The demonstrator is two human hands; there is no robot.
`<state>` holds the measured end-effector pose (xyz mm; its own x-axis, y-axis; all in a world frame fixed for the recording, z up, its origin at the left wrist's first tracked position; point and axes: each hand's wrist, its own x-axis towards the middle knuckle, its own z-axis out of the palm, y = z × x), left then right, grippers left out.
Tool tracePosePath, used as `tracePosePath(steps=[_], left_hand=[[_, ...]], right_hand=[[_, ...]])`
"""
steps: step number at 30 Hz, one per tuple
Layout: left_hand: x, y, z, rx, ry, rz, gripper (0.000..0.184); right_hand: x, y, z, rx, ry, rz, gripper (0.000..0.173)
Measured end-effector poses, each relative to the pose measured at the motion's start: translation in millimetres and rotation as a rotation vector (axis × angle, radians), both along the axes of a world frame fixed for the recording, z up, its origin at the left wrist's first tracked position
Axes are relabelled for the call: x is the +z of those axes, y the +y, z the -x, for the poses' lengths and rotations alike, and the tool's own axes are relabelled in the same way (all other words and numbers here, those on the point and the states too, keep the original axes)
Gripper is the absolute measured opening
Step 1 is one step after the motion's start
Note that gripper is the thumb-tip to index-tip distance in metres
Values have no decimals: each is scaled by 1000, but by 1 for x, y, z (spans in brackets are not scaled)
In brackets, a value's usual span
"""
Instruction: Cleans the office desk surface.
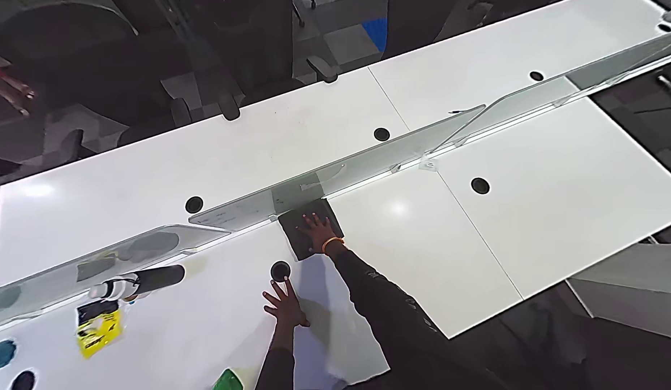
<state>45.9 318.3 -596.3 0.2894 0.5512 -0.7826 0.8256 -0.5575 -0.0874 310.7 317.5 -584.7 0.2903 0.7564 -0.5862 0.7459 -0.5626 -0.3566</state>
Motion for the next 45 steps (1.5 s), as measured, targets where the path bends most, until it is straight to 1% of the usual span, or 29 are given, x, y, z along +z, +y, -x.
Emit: tracePosePath(steps=[4,8,11,13,16,21,24,26,29,32,35,37,39,42,45], left_hand=[[-1,1,2,6,-12,6,174],[-1,2,2,8,-29,16,175],[1,3,3,27,-45,27,175],[0,3,4,30,-62,20,175],[-2,3,6,36,-79,24,174],[0,2,8,35,-100,30,175],[0,1,11,20,-115,35,174],[3,2,14,-2,-111,33,174],[3,2,22,-39,-167,15,171],[6,6,37,-82,-255,-26,157],[14,8,59,-30,-382,-61,140],[21,0,83,16,-439,-59,129],[24,-12,111,11,-485,-66,112],[24,-34,157,-16,-522,-81,93],[25,-64,196,-16,-545,-69,82]], right_hand=[[9,-23,-42,-147,-28,29,103],[12,-75,-94,-313,-90,108,103],[12,-105,-111,-410,-129,153,101],[14,-105,-103,-457,-142,169,98],[15,-94,-73,-489,-147,173,95],[15,-95,-11,-380,-136,173,96],[16,-119,27,-311,-112,168,95],[19,-142,47,-261,-102,167,91],[18,-193,56,-265,-99,156,85],[14,-249,48,-393,-114,157,86],[14,-308,45,-588,-155,166,90],[16,-344,51,-703,-173,185,92],[18,-371,64,-779,-188,219,94],[21,-383,86,-837,-207,259,85],[23,-372,99,-865,-204,286,75]])
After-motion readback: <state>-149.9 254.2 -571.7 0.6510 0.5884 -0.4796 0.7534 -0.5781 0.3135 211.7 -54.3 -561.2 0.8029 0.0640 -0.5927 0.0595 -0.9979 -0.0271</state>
